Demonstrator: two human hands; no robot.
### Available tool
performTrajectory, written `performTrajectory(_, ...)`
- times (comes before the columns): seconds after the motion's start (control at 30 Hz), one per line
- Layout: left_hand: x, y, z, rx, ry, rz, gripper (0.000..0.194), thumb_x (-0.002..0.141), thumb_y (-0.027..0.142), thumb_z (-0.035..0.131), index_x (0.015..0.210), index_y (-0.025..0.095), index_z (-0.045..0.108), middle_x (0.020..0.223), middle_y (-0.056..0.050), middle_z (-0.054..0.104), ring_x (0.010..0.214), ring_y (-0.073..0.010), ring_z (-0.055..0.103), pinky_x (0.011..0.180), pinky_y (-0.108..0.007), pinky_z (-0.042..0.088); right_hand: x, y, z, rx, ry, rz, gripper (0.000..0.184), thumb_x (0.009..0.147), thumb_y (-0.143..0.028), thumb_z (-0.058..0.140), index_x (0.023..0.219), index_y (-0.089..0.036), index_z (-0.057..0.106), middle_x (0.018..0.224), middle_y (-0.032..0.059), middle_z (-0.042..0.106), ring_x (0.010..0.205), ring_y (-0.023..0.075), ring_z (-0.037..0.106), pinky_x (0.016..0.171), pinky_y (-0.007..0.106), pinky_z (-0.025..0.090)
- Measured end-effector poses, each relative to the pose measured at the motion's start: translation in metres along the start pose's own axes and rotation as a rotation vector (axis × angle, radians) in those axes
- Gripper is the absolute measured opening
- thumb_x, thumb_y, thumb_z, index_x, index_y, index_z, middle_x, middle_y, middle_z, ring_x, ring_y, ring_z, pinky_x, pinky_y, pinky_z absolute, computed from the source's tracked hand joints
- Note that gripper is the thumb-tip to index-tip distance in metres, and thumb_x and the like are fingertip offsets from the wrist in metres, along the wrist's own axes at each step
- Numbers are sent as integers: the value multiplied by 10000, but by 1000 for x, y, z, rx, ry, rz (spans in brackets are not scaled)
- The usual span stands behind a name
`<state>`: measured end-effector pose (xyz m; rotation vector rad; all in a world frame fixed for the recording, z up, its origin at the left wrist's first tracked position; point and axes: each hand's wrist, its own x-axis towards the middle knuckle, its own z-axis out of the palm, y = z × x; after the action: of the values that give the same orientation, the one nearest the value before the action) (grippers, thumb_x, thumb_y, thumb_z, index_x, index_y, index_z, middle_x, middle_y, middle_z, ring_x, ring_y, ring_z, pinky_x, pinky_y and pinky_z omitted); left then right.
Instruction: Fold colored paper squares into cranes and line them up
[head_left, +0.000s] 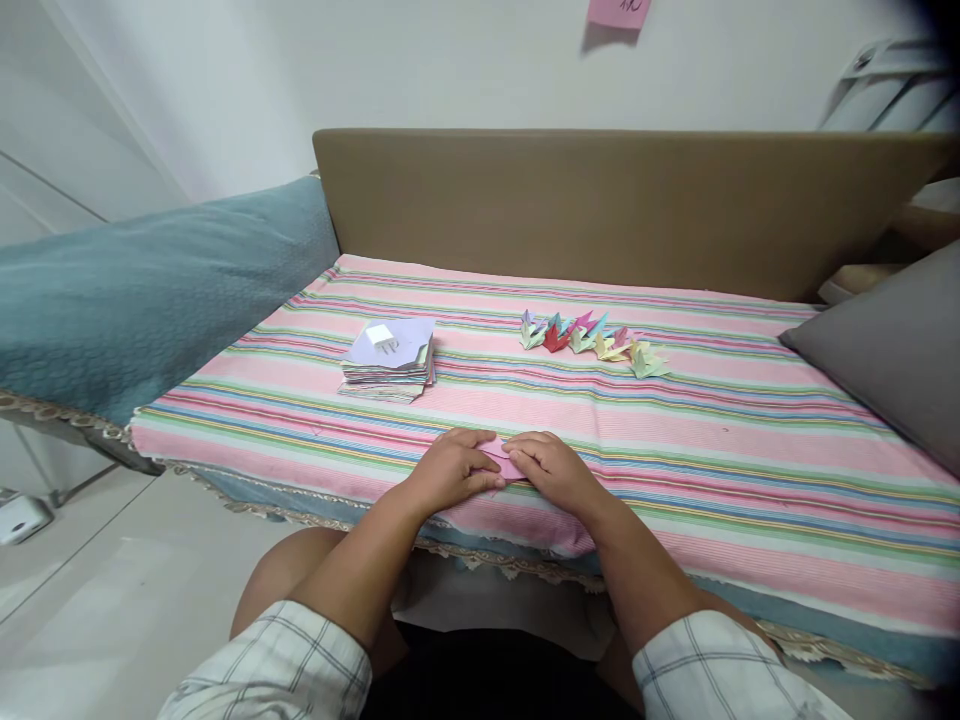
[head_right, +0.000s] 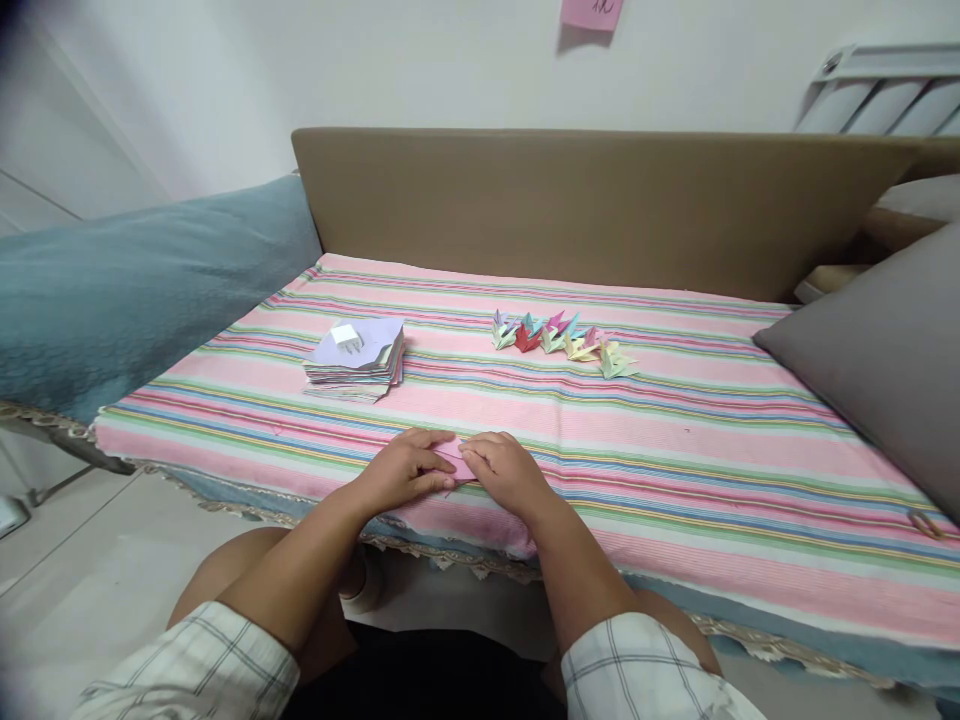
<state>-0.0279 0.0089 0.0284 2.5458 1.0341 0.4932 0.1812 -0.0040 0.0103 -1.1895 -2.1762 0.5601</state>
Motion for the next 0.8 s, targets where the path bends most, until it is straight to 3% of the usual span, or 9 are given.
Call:
performTrajectory(0.2,1,-1,0,-10,2,-17,214,812,411,584,881,278,737,1249,-76,578,1127,-249,536,950,-390,397,-4,-1,-4,104,-2,58,404,738,-495,655,1046,-233,657,1096,56,658,1088,237,549,948,405,425)
performTrajectory(0.57,1,-7,8,-76,121,-91,201,662,379,745,654,188,683,1105,-93,660,1081,-233,579,883,-342,432,-4,-2,-5,-9,-5,-37,169,810,-349,612,903,-239,701,1062,59,672,1033,215,582,900,379,438)
performTrajectory(0.8,-3,-3,-3,-48,101,-129,139,776,317,644,707,216,710,1019,-65,694,1091,-216,575,896,-353,414,-1,-1,0,-61,13,-32,130,818,-267,582,811,-234,708,1002,50,693,1002,199,601,886,361,429)
